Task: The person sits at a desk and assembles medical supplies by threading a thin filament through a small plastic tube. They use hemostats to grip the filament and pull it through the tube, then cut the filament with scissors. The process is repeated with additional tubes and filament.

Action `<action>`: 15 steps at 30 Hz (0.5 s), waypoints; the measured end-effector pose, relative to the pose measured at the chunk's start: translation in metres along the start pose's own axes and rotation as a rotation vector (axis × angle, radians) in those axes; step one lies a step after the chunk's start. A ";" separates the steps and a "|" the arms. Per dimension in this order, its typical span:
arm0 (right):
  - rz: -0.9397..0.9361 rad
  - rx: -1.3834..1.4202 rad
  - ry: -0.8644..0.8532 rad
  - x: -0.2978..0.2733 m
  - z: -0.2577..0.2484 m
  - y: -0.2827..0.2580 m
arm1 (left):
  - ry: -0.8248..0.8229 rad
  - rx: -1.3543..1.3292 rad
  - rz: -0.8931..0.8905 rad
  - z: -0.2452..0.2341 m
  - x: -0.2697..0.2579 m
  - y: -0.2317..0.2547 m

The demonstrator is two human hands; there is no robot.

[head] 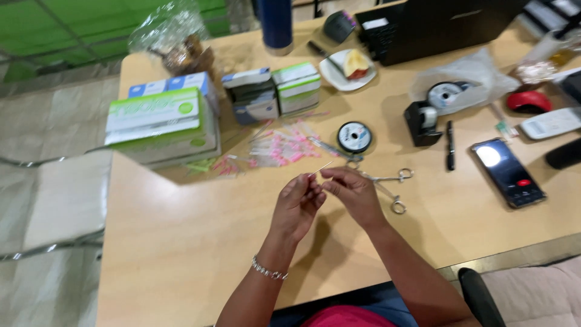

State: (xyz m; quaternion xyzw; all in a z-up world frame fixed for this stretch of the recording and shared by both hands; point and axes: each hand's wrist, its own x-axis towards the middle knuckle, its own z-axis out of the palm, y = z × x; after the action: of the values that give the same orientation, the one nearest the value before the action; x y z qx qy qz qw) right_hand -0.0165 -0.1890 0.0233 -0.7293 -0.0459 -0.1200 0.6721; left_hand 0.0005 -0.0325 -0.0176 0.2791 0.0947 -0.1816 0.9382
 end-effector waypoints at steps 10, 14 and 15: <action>-0.110 0.280 0.042 0.003 0.019 0.024 | 0.053 0.217 0.125 0.017 -0.017 0.003; -0.157 0.248 0.027 0.003 0.018 0.017 | 0.076 0.244 0.130 0.022 -0.019 0.005; -0.151 0.256 0.051 0.003 0.017 0.017 | 0.086 0.249 0.132 0.023 -0.021 0.006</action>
State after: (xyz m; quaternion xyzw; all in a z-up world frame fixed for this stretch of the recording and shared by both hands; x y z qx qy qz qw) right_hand -0.0075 -0.1742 0.0061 -0.6289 -0.0982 -0.1818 0.7495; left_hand -0.0145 -0.0347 0.0100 0.4066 0.0930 -0.1175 0.9013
